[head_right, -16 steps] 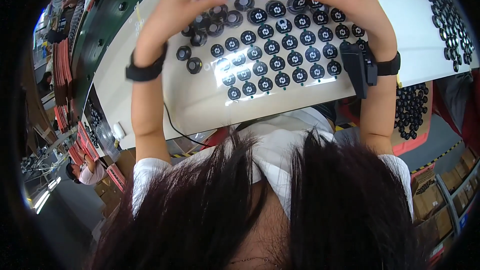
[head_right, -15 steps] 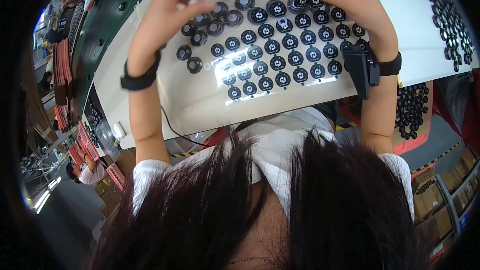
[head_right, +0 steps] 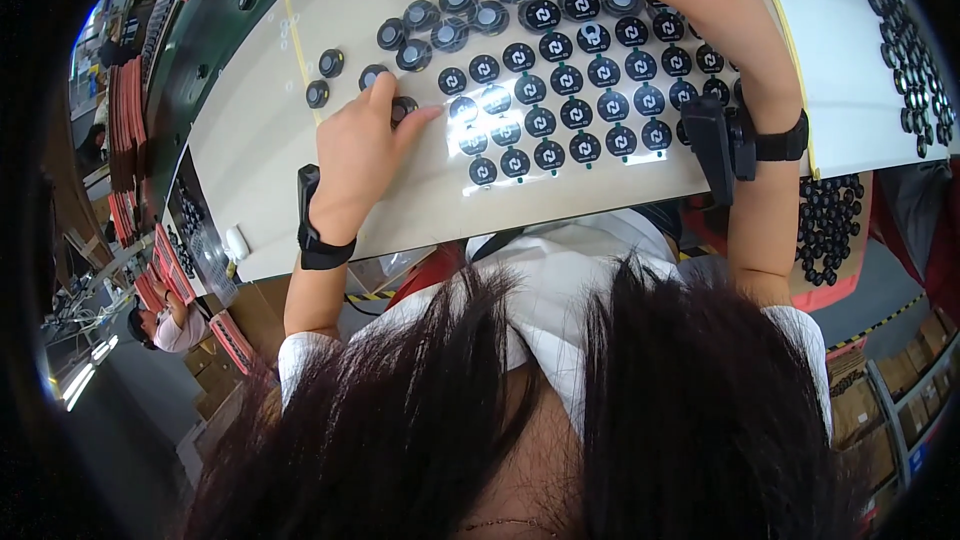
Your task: The person peels a sticker from a sheet, presses it onto a round electronic component, and sets it aside. After repeating this process, the person gathers the finished components and pushes them along the workbench.
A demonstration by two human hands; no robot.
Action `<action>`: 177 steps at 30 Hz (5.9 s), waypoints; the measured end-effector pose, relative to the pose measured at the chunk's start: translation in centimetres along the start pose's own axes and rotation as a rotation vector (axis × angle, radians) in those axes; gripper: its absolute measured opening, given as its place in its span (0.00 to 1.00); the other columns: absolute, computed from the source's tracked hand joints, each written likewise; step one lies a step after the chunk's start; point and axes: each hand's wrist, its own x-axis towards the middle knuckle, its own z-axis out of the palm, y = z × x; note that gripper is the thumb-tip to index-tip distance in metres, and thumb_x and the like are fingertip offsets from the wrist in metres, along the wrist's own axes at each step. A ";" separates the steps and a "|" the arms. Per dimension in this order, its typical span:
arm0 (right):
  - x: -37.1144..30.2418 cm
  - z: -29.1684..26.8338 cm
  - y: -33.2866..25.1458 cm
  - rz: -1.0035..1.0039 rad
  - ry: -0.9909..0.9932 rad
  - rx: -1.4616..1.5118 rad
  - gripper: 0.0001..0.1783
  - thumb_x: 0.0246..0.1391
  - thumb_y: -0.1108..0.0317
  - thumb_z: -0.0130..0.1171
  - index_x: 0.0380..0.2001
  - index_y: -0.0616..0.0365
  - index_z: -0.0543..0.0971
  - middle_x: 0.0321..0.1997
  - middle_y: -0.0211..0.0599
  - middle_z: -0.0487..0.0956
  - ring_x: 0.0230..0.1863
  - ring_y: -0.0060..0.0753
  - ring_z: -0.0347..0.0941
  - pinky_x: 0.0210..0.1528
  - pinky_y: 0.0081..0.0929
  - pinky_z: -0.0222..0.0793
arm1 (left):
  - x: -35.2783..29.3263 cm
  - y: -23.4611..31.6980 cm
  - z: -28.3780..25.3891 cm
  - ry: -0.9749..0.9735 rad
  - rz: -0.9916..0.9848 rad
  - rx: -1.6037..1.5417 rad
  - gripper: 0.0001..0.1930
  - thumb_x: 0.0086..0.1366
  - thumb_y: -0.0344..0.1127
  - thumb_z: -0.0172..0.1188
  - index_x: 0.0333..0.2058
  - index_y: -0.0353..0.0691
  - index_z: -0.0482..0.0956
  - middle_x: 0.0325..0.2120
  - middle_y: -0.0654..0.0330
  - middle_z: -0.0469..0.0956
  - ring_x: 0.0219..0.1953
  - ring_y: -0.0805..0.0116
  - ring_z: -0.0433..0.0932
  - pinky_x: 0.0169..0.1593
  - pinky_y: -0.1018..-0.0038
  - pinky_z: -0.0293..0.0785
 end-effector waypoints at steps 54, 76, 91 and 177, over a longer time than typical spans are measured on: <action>1.1 9.3 -7.4 0.097 -0.029 0.787 0.13 0.45 0.81 0.56 0.21 0.59 0.61 0.22 0.26 0.67 0.23 0.12 0.68 0.24 0.08 0.66 | 1.5 3.5 -7.3 0.451 0.076 -1.195 0.18 0.41 0.11 0.59 0.33 0.23 0.66 0.26 0.45 0.75 0.27 0.64 0.78 0.31 0.77 0.77; 1.3 5.1 -1.0 -0.272 0.080 -0.408 0.07 0.44 0.76 0.55 0.30 0.61 0.73 0.29 0.29 0.74 0.31 0.21 0.69 0.36 0.17 0.64 | 11.6 -9.2 -2.5 0.123 0.139 -0.958 0.17 0.50 0.21 0.55 0.41 0.40 0.72 0.29 0.56 0.75 0.26 0.76 0.76 0.29 0.82 0.71; 3.1 4.0 3.3 -0.122 -0.106 -0.437 0.05 0.41 0.78 0.56 0.26 0.61 0.73 0.24 0.31 0.73 0.26 0.23 0.67 0.31 0.18 0.65 | 12.3 -1.3 -1.6 0.132 0.446 -0.508 0.17 0.55 0.35 0.52 0.46 0.50 0.71 0.36 0.55 0.69 0.37 0.61 0.72 0.36 0.70 0.70; 2.0 10.2 -5.2 -0.389 0.010 0.669 0.15 0.45 0.81 0.56 0.18 0.58 0.60 0.23 0.36 0.73 0.25 0.17 0.69 0.26 0.12 0.66 | 2.1 2.9 -7.0 0.545 0.171 -1.120 0.20 0.40 0.11 0.61 0.34 0.25 0.65 0.31 0.46 0.74 0.33 0.63 0.77 0.37 0.76 0.77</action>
